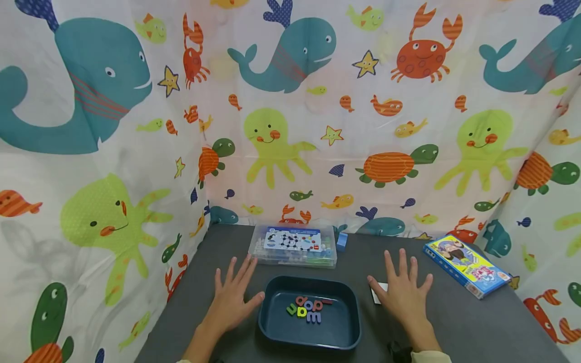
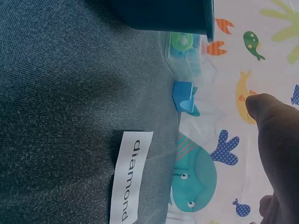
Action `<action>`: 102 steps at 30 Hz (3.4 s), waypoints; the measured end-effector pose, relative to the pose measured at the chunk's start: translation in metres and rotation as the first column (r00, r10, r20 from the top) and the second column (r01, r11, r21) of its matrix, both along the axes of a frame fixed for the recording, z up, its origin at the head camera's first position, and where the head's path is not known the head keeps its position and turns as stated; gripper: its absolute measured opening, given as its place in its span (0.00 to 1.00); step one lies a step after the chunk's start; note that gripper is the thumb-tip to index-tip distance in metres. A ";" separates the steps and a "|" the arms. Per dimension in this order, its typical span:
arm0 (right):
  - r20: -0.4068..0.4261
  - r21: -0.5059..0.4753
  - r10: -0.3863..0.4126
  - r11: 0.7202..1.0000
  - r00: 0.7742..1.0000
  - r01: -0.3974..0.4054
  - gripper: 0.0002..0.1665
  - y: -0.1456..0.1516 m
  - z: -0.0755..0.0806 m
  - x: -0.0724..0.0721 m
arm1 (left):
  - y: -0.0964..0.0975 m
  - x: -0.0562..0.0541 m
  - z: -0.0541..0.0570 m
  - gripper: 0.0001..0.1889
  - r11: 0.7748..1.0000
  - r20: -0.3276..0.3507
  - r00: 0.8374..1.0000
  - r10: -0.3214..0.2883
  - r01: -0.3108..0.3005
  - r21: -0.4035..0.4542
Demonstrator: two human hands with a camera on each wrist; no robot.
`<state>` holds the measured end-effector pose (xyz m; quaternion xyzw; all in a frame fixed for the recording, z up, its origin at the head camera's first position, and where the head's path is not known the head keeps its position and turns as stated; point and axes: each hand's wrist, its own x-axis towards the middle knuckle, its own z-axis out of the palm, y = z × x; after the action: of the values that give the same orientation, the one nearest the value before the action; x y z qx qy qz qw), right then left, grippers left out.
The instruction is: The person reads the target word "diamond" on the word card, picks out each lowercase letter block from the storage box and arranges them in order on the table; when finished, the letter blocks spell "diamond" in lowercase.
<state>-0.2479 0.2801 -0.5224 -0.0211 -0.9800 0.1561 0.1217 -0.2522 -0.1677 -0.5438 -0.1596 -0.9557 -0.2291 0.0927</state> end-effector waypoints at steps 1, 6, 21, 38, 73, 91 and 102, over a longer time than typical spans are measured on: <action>0.003 -0.001 -0.002 1.000 1.000 0.002 0.60 0.000 0.000 0.000 | 0.001 0.002 -0.001 0.49 1.000 0.021 0.999 -0.028 0.028 0.005; 0.001 -0.016 -0.006 1.000 1.000 0.006 0.60 0.001 0.000 0.001 | 0.008 0.011 -0.012 0.53 0.991 0.154 0.979 -0.134 0.131 0.024; -0.005 -0.059 0.008 0.998 1.000 -0.008 0.61 0.009 0.001 0.000 | 0.039 0.017 -0.032 0.63 0.986 0.235 0.958 -0.164 0.168 0.005; 0.070 -0.491 0.167 0.864 0.983 -0.112 0.53 0.000 0.028 -0.008 | 0.044 0.023 -0.030 0.69 0.997 0.283 0.956 -0.072 0.061 0.048; -0.053 -0.761 0.623 0.481 0.780 -0.436 0.26 -0.112 0.048 -0.049 | 0.046 0.011 -0.032 0.69 0.989 0.319 0.941 -0.114 0.078 0.123; 0.107 -0.714 0.714 0.539 0.692 -0.446 0.26 -0.125 0.010 -0.039 | 0.045 0.013 -0.032 0.68 0.983 0.370 0.919 -0.137 0.080 0.166; 0.146 -0.692 0.722 0.563 0.676 -0.452 0.28 -0.124 0.000 -0.046 | 0.043 0.010 -0.033 0.67 0.976 0.353 0.922 -0.158 0.092 0.196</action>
<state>-0.2943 0.1557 -0.5220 0.2450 -0.8244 0.4833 -0.1635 -0.2422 -0.1250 -0.5768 -0.1661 -0.9201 -0.3435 -0.0883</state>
